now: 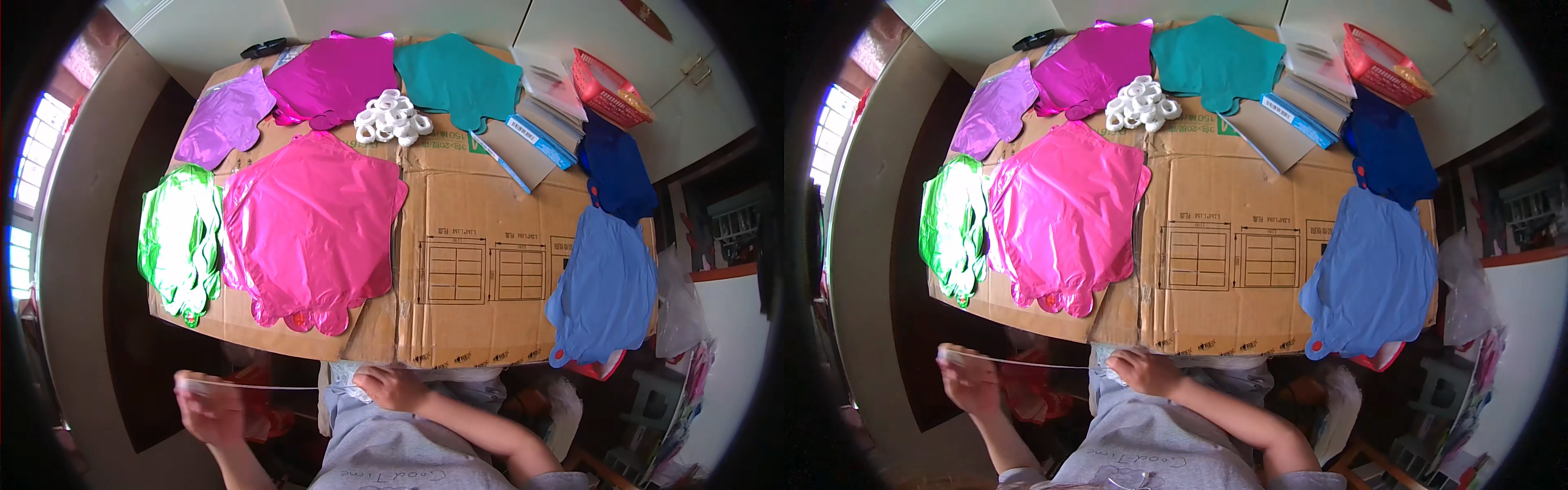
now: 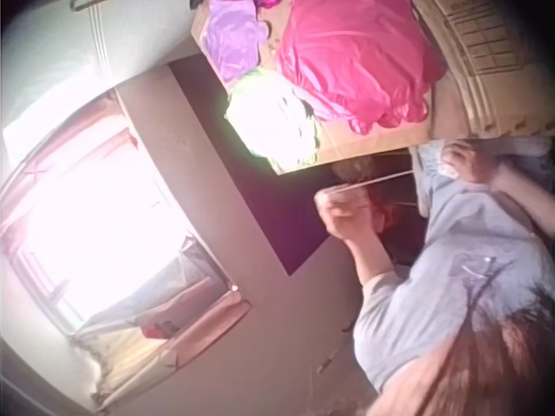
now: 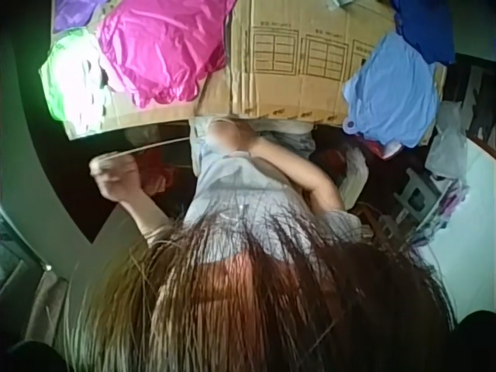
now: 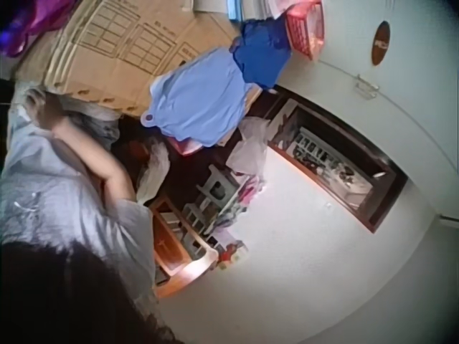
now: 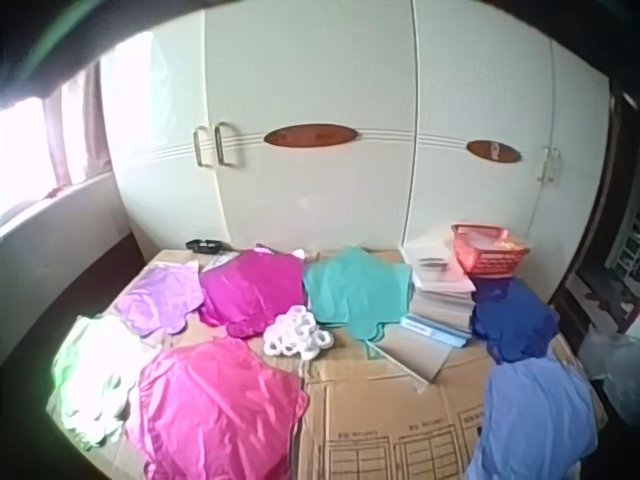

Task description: Tie small white plastic components together using a thin string.

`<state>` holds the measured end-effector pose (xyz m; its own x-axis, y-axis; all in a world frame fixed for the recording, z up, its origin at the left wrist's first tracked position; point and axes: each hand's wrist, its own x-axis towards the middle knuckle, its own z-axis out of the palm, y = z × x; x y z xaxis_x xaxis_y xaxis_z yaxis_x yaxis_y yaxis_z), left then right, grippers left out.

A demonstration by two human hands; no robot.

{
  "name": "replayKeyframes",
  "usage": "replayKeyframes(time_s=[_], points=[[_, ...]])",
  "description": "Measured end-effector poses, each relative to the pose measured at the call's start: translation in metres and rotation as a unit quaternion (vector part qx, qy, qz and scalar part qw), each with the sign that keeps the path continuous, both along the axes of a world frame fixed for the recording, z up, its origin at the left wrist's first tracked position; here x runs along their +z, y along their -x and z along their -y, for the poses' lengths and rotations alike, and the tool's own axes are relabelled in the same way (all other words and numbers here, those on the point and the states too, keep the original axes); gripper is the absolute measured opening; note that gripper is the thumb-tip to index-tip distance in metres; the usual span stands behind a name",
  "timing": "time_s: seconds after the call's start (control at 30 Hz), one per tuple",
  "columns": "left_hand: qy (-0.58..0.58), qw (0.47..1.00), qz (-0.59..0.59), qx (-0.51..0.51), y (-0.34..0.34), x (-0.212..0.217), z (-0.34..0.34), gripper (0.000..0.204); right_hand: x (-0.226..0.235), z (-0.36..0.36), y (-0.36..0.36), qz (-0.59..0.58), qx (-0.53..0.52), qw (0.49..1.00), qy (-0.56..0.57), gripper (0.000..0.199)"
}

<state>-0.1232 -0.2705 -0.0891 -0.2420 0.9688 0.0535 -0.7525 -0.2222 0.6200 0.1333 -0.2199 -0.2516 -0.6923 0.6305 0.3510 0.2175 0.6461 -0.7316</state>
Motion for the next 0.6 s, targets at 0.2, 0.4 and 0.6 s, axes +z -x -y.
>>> replayKeyframes(time_s=[0.2, 0.4, 0.6], points=[[-0.139, 0.978, -0.061, 0.146, 0.095, 0.092, 0.017, 0.008, -0.031, -0.003, 0.006, 0.043, 0.051, 0.997, -0.027, 0.014], [-0.077, 0.949, -0.262, 0.158, 0.095, 0.127, 0.037, 0.013, 0.000, -0.005, 0.006, -0.022, 0.014, 1.000, 0.002, 0.013], [-0.073, 0.913, -0.365, 0.166, 0.066, 0.108, 0.007, 0.018, 0.095, -0.011, -0.045, -0.177, 0.047, 0.979, 0.089, 0.012]])
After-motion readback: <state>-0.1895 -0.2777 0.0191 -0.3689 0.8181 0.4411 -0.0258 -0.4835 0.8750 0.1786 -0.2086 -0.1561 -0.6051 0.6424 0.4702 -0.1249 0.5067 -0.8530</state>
